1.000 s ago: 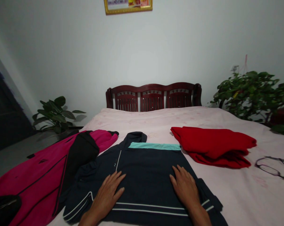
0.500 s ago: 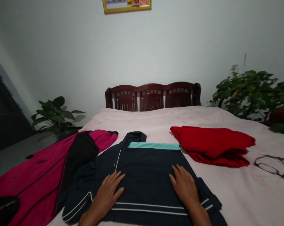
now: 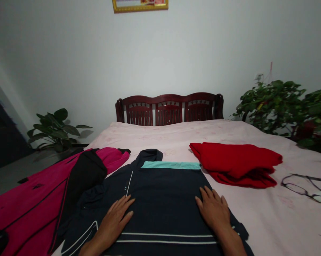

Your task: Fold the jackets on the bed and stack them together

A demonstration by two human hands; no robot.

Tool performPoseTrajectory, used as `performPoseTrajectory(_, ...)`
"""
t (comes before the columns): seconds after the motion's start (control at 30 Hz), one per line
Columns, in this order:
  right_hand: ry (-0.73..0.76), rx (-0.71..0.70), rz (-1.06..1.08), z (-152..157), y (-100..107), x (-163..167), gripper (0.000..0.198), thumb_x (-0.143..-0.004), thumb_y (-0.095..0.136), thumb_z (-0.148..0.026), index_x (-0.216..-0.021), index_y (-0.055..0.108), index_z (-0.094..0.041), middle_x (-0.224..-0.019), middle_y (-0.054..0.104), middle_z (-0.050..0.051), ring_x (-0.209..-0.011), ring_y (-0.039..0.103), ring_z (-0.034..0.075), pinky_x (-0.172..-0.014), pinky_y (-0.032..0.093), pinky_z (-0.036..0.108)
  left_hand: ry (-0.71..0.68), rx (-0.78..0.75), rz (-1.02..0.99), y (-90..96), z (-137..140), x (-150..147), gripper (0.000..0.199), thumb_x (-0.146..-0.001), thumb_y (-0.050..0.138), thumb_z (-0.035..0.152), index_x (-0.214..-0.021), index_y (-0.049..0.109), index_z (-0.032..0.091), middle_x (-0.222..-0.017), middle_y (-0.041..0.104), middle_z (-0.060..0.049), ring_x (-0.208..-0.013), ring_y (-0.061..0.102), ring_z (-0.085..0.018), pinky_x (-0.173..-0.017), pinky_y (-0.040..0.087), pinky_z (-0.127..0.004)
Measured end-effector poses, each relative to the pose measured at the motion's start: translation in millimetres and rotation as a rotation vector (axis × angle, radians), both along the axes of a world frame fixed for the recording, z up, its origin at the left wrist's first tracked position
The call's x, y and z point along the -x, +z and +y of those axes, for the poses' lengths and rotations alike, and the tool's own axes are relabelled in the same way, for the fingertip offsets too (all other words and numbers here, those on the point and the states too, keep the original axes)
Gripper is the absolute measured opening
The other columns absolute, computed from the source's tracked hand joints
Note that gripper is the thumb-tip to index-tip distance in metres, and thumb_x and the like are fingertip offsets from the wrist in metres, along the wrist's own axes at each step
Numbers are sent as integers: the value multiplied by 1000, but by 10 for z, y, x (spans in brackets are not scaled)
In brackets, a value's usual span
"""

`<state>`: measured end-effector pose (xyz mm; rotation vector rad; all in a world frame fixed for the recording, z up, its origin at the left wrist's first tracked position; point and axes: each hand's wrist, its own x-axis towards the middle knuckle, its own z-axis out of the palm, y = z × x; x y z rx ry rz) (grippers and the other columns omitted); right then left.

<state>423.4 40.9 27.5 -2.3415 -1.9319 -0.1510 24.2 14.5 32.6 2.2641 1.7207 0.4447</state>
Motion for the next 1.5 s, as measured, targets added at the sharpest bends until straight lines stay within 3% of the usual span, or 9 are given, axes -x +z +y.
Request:
performPoseTrajectory(0.17,46,86,37,267,273,-242,50,-91,39,-37,-133,57,-17,-138,57,15,-122,57,33,-100,42,51,103,95,-78,357,385,41,35,-94,44,36,-121,65,30,-130,67,-1,-121,61,-23,-102,48,-39)
performPoseTrajectory(0.27,114,29,39,605,424,-202,50,-89,41,-27,-136,53,-12,-136,58,18,-120,57,31,-97,44,44,45,-42,-35,505,808,-63,34,-90,48,24,-120,65,26,-125,69,-3,-115,64,-23,-96,51,-38)
performPoseTrajectory(0.5,373,-16,24,1469,574,70,68,-78,54,-18,-145,43,-10,-148,46,18,-137,40,29,-112,29,41,-240,-212,50,414,1836,-406,55,-79,56,10,-132,55,23,-143,56,-5,-139,42,-22,-117,33,-41)
performPoseTrajectory(0.63,414,40,12,1742,596,109,75,-69,63,-18,-142,48,-13,-136,57,19,-129,47,33,-107,33,42,-355,-218,108,375,2135,-542,64,-74,58,8,-135,51,24,-143,55,-4,-139,40,-24,-116,33,-42)
performPoseTrajectory(0.87,558,1,-21,1597,707,125,31,-87,44,-14,-108,67,-20,-103,67,10,-100,58,22,-90,38,32,-442,-251,203,595,2080,-638,33,-85,45,10,-111,61,22,-102,64,-7,-99,55,-23,-93,44,-38)
performPoseTrajectory(1.03,671,-90,-125,1069,621,101,33,-90,41,-14,-111,65,-21,-99,63,11,-90,55,23,-79,38,33,-495,-292,283,517,1670,-523,32,-89,38,9,-106,61,23,-97,60,-8,-95,50,-25,-90,42,-41)
performPoseTrajectory(1.17,679,55,24,734,507,-4,54,-81,45,-9,-130,59,-27,-104,64,10,-94,59,23,-81,42,33,-555,-193,191,345,1461,-409,48,-79,46,4,-119,60,26,-106,63,-6,-100,53,-23,-88,45,-38)
performPoseTrajectory(1.33,555,234,441,726,630,-73,53,-72,50,-13,-121,67,-24,-119,67,7,-105,62,22,-92,46,32,-173,-27,-209,445,1742,-267,34,-86,46,21,-112,68,24,-114,69,-2,-109,61,-19,-98,45,-30)
performPoseTrajectory(1.5,461,245,556,948,671,87,42,-78,55,-28,-117,69,-21,-116,71,8,-102,65,24,-90,48,32,238,22,-170,436,2119,-47,44,-84,53,35,-122,59,14,-131,60,-18,-128,51,-35,-101,41,-47)
